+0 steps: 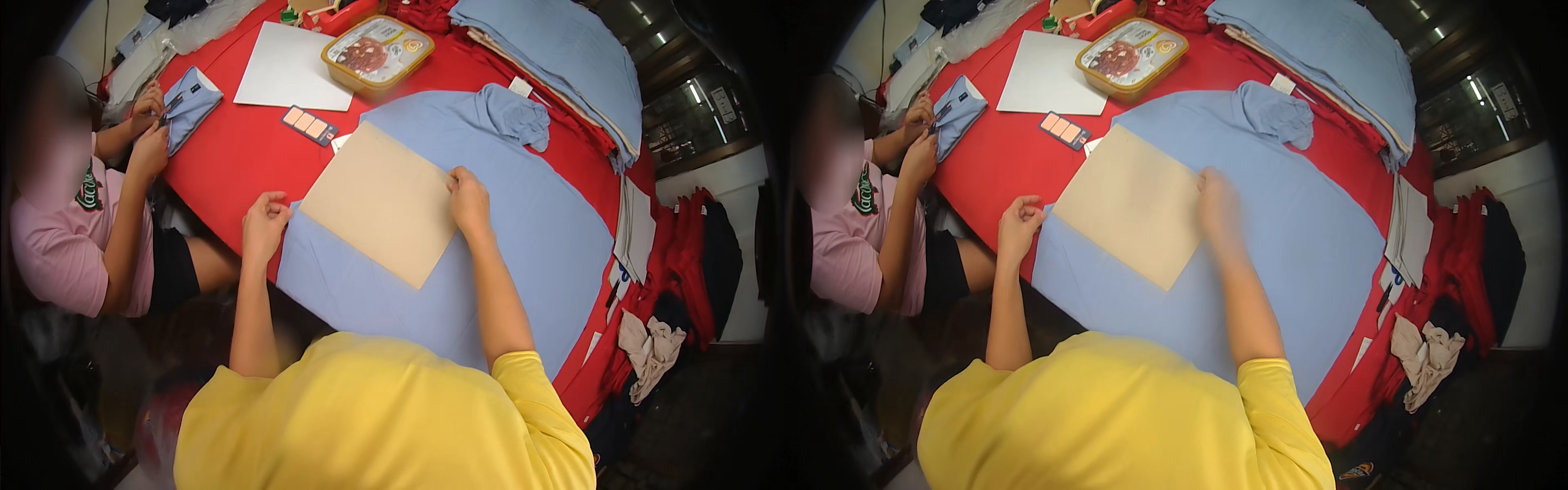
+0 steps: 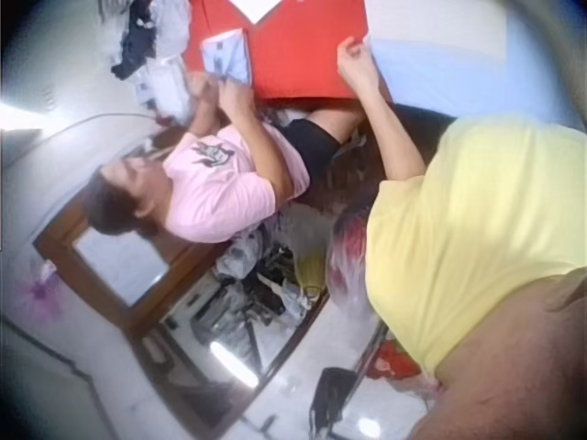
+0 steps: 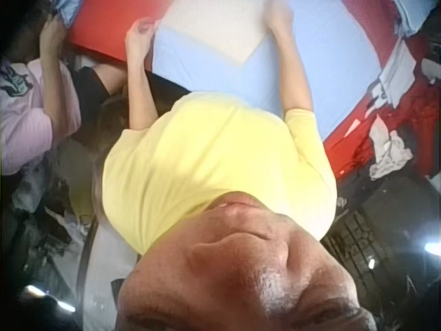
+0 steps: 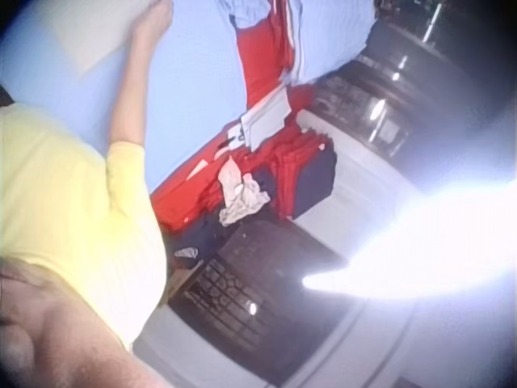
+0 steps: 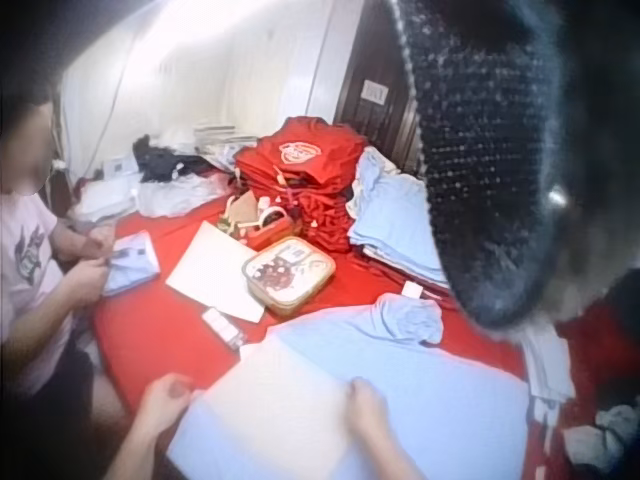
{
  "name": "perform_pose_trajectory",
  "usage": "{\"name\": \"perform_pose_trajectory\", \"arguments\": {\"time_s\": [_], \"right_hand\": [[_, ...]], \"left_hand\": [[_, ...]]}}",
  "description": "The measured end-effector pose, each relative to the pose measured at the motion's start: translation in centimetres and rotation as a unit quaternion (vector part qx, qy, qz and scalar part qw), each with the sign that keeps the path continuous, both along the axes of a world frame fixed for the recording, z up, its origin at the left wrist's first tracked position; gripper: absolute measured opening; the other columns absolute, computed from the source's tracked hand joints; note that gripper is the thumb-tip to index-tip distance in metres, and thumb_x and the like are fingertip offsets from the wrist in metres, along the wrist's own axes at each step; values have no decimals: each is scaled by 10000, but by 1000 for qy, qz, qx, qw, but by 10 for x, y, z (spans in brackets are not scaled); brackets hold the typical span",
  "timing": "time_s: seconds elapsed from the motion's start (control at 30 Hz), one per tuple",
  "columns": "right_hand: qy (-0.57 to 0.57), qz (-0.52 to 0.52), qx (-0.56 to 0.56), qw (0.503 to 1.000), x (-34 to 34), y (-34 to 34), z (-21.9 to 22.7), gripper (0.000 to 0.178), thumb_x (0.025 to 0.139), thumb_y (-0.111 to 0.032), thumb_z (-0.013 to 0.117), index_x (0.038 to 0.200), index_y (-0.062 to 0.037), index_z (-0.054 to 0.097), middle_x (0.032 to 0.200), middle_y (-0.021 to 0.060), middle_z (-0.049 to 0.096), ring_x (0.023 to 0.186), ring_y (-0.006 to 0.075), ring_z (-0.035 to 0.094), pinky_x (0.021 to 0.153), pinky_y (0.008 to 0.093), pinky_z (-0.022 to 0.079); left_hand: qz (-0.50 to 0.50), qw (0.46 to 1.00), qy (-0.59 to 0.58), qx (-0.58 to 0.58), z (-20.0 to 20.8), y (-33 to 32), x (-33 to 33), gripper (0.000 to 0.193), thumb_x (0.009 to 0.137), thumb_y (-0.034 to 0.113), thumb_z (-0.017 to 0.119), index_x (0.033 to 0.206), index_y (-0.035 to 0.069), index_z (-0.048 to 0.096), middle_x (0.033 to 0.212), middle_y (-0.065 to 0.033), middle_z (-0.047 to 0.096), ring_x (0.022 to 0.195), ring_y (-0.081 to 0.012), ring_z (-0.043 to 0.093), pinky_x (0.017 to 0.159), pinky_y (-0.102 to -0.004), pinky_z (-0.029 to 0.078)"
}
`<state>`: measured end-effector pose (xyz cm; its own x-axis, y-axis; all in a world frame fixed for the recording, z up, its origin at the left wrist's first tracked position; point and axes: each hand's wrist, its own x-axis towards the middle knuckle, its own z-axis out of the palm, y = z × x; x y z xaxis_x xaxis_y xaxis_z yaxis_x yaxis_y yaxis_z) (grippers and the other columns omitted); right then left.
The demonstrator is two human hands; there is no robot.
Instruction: The person folds light blue and tan shirts on a red table using a rectangular board and attaches tags before placing them aside.
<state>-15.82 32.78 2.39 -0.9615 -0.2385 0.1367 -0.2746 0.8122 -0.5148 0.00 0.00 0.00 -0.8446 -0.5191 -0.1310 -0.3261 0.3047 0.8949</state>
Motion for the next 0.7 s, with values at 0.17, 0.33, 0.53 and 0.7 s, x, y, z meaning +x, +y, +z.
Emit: {"name": "perform_pose_trajectory", "arguments": {"time_s": [0.17, 0.33, 0.53, 0.7], "right_hand": [[12, 7, -18, 1000, 8, -4, 13, 116, 879, -54, 491, 925, -5, 585, 941, 202, 626, 893, 394, 592, 757, 464, 460], [10, 17, -16, 1000, 6, -5, 12, 117, 876, -46, 490, 926, 7, 583, 930, 207, 621, 874, 391, 589, 759, 454, 459], [13, 22, -20, 999, 1, -1, 6, 123, 878, -42, 495, 942, 4, 589, 929, 203, 623, 887, 381, 595, 764, 454, 461], [19, 27, -5, 999, 0, -1, 4, 133, 876, -49, 502, 956, 0, 596, 950, 202, 624, 897, 382, 596, 775, 457, 464]], "left_hand": [[12, 998, 28, 46, 0, 4, 1, 336, 818, -2, 635, 1147, -47, 590, 809, -81, 680, 741, -121, 642, 676, -264, 514], [14, 996, 27, 87, 1, -1, 2, 350, 828, 5, 627, 1169, -51, 577, 833, -84, 680, 747, -124, 640, 678, -259, 525], [29, 999, 11, -12, 10, 5, -1, 305, 837, 25, 630, 1140, -4, 606, 883, -94, 670, 822, -182, 638, 721, -299, 518], [-42, 944, 120, -304, 26, 54, -19, 262, 831, 66, 637, 1093, 54, 635, 1108, -120, 606, 1091, -299, 537, 915, -393, 443]]}}
